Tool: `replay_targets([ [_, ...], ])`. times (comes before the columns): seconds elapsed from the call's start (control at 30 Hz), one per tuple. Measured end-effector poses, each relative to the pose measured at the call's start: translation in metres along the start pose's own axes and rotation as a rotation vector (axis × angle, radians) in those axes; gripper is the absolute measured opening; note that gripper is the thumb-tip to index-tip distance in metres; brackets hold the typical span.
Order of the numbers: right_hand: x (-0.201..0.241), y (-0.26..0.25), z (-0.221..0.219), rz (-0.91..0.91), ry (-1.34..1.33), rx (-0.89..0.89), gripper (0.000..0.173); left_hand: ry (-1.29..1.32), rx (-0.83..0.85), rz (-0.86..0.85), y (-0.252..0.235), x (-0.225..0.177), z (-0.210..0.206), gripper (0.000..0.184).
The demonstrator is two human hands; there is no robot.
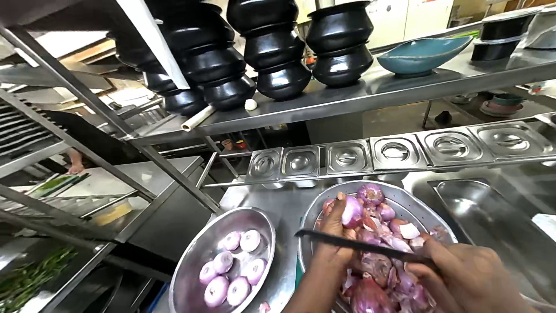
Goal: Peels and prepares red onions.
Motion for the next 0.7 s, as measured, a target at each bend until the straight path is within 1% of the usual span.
replay_targets([
  [0.1,-0.017,0.003,0.008,-0.055,-0.027,-0.056,0.061,0.084,-0.046,-0.047,0.001,-0.006,0.002,0.032],
  [0.17,-0.024,0.004,0.013,-0.076,-0.047,-0.081,0.060,0.100,-0.087,-0.037,0.002,-0.008,0.000,0.036],
  [0.27,-0.030,0.004,0.017,-0.105,-0.071,-0.088,0.059,0.127,-0.164,-0.022,0.004,-0.008,0.001,0.035],
  [0.37,-0.033,0.002,0.016,-0.171,-0.025,-0.050,0.061,0.148,-0.190,-0.012,0.006,-0.009,-0.001,0.035],
  [0.47,-0.036,-0.005,0.006,-0.296,0.096,0.066,0.072,0.169,-0.143,0.004,0.009,-0.008,-0.006,0.039],
  [0.5,-0.036,-0.007,0.002,-0.317,0.104,0.081,0.074,0.180,-0.124,0.012,0.011,-0.007,-0.009,0.040],
  [0.63,-0.025,-0.020,-0.006,-0.306,0.030,0.075,0.076,0.202,-0.077,0.056,0.023,0.000,-0.027,0.043],
  [0.7,-0.019,-0.028,-0.007,-0.289,0.013,0.045,0.077,0.215,-0.018,0.096,0.028,0.007,-0.033,0.047],
])
Point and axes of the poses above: each hand's wrist, its own y-axis away from the middle knuckle, its own z-axis out of the back of the hand, x = y × z, the point moved 8 cm from there along -y, towards the middle knuckle, and after that the axes turned 14 degrees about x, right-handed, at the moved point
